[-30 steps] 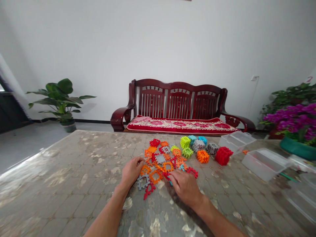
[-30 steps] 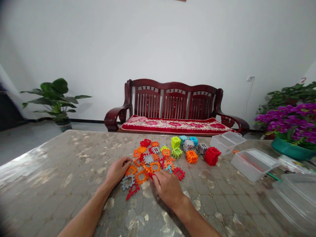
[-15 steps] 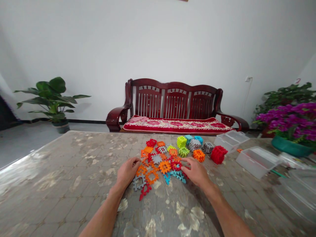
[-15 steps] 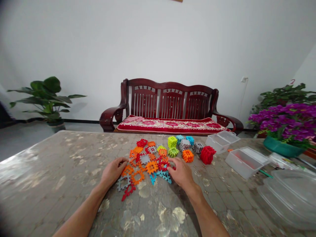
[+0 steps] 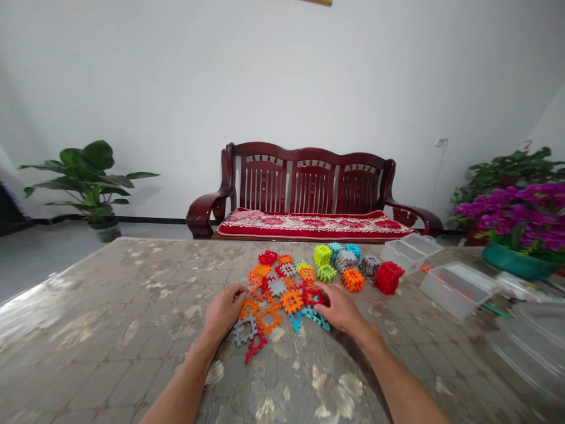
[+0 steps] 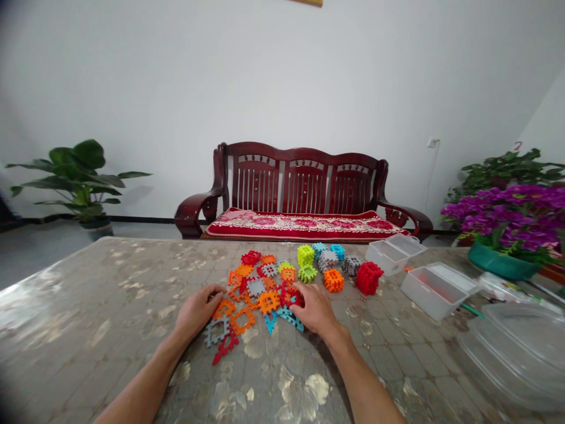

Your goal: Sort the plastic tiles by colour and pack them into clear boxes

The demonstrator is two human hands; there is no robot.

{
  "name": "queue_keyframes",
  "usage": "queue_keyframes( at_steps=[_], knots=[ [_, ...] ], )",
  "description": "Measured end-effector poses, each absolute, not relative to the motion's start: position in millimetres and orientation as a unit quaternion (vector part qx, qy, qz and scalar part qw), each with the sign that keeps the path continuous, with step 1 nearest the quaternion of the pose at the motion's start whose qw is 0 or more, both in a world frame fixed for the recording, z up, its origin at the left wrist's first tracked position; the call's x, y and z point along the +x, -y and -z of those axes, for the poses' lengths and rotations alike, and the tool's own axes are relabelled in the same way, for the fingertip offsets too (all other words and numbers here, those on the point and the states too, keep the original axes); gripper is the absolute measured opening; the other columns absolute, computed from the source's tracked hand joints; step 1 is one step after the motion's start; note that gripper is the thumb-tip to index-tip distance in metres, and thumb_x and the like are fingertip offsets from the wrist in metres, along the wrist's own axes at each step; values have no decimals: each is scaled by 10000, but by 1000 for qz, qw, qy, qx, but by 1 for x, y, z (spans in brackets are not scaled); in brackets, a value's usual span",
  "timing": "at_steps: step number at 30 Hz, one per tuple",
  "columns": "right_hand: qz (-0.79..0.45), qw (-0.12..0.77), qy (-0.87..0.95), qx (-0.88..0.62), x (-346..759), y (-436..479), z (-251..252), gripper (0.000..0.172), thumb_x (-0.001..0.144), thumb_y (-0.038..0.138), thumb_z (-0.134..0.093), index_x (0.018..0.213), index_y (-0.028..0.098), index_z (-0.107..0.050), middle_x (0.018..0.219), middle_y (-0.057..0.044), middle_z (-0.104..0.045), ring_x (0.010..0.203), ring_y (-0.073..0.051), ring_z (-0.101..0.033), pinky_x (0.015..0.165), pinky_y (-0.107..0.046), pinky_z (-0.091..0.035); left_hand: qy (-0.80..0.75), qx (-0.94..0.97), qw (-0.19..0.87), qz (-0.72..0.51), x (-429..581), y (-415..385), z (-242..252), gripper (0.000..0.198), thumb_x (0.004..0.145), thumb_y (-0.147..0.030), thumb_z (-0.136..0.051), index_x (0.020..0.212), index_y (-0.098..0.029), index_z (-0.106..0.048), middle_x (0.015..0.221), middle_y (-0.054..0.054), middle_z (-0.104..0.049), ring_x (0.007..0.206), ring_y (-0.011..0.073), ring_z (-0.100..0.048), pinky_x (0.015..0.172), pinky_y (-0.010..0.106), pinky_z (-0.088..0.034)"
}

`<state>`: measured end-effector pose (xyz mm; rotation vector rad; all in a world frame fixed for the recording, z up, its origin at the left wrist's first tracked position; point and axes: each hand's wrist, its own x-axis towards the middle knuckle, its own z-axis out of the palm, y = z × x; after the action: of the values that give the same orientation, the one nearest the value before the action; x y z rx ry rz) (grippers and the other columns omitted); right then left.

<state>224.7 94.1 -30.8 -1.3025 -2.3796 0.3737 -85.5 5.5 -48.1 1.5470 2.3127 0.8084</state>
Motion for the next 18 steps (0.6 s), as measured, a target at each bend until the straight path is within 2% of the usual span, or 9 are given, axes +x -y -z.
queue_keyframes(
  at_steps=[3,5,8,11,14,18],
  knots=[
    [-127,243,842,-465,225,-95,35,560,742,270,-680,1296,203,-640,1231,-97,-698,1125,-269,-610,1012,-413,-443,-792,532,126,-272,-85,-5,47,275,905,-339,-456,956,-279,-719,1008,-6,-770,936,188,-693,728,225,-433],
    [-124,306,823,-463,229,-99,35,531,753,287,-678,1274,193,-644,1231,-100,-695,1126,-260,-618,1022,-409,-449,-791,535,127,-268,-86,-5,47,285,907,-355,-451,969,-280,-719,1018,-6,-769,943,191,-695,733,226,-435],
    [-103,405,770,-483,249,-111,28,502,772,371,-669,1243,198,-649,1213,-104,-701,1120,-262,-631,1023,-426,-462,-791,537,126,-265,-88,-6,49,299,905,-368,-444,995,-287,-717,1028,-10,-769,946,192,-699,736,224,-441],
    [-65,457,710,-532,285,-126,13,522,768,448,-649,1221,189,-654,1178,-115,-713,1079,-275,-645,994,-447,-479,-794,535,130,-257,-90,-7,50,308,903,-379,-434,997,-295,-715,1018,-17,-774,931,193,-705,714,219,-447],
    [-8,469,651,-597,328,-139,-4,561,775,486,-623,1238,170,-644,1181,-131,-710,1080,-286,-641,987,-445,-474,-797,534,131,-251,-91,-7,50,323,903,-393,-426,1007,-294,-715,1010,-13,-778,918,197,-710,695,219,-448],
    [35,399,613,-681,366,-151,-18,601,785,485,-619,1294,166,-616,1198,-136,-709,1085,-307,-638,965,-435,-468,-792,541,124,-254,-92,-8,52,331,894,-406,-426,995,-291,-719,1012,-11,-778,921,199,-710,718,219,-455]
  ],
)
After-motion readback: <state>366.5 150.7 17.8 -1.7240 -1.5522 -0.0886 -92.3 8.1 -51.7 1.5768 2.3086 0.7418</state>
